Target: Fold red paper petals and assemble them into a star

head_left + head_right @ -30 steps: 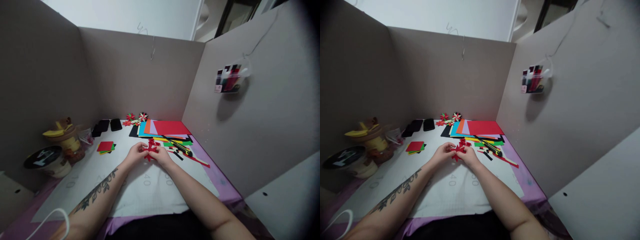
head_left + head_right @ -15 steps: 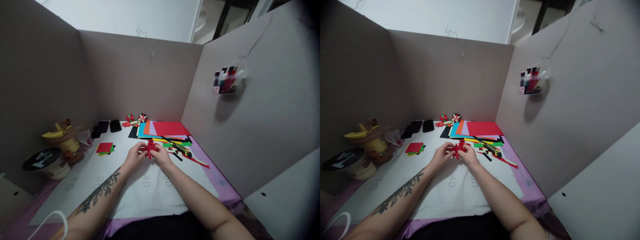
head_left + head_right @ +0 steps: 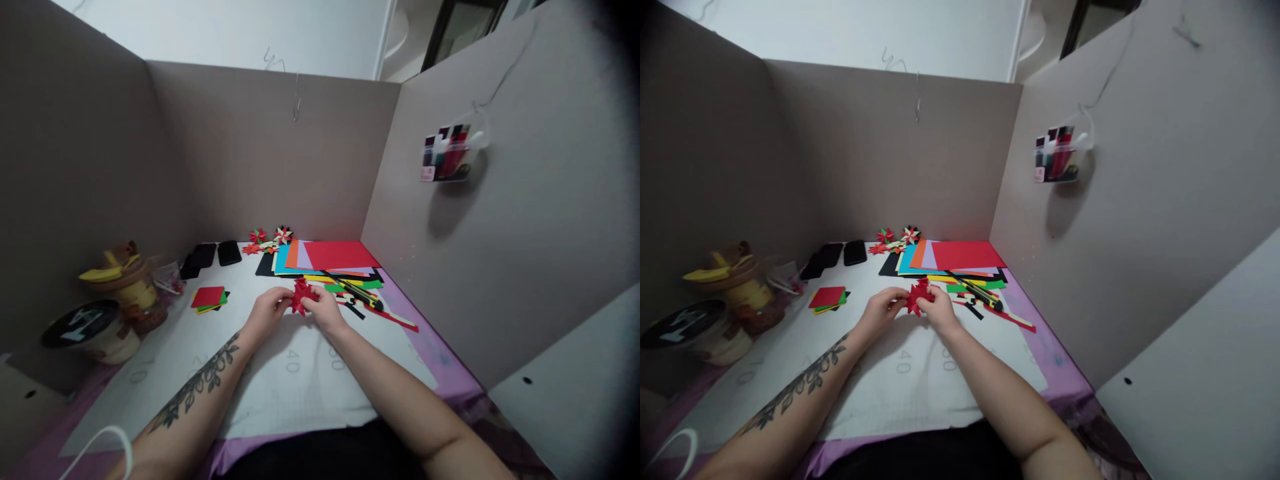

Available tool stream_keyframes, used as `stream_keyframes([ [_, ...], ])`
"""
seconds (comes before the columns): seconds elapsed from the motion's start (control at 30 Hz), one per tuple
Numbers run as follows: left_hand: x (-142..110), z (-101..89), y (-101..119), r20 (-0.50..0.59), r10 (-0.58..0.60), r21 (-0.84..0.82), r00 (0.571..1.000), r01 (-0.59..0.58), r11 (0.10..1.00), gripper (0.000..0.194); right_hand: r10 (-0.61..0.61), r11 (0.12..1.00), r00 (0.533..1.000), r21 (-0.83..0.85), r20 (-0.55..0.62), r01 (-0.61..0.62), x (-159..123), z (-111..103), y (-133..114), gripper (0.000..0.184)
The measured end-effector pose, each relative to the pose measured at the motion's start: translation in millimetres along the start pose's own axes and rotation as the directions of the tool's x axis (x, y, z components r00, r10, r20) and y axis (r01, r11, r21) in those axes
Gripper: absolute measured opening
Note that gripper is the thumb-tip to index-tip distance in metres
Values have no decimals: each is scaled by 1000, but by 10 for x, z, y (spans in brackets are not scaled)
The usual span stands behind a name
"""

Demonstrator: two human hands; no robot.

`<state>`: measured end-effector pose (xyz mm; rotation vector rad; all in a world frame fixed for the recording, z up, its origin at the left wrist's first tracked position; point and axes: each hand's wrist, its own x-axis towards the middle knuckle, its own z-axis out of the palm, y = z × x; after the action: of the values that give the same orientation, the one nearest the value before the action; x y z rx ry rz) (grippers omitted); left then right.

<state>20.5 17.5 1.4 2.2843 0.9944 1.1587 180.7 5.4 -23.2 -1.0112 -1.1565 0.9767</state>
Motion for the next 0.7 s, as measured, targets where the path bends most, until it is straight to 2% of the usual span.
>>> stream_keyframes([
  [0.2, 22, -69, -22, 109, 7, -2, 994, -7, 1000, 12, 29, 1000, 998, -13, 50, -28, -12, 8, -5, 17],
  [0.3, 38, -72, -43, 127, 3, -37, 992, 2, 999, 9, 18, 1000, 999, -25, 49, -17, -12, 0, 3, 16],
  [0.4, 49, -49, -40, 109, -44, -59, 993, 51, 997, 7, 6, 998, 999, -58, 46, -4, -22, -1, -3, 16],
  [0.57, 37, 21, -18, 39, -192, -127, 981, 196, 972, 4, 15, 994, 998, -112, 61, -8, -39, 19, 4, 18],
  [0.7, 27, 37, -18, -17, -160, -152, 987, 155, 976, 6, 30, 998, 998, -58, 59, -27, -16, 23, 54, 19],
])
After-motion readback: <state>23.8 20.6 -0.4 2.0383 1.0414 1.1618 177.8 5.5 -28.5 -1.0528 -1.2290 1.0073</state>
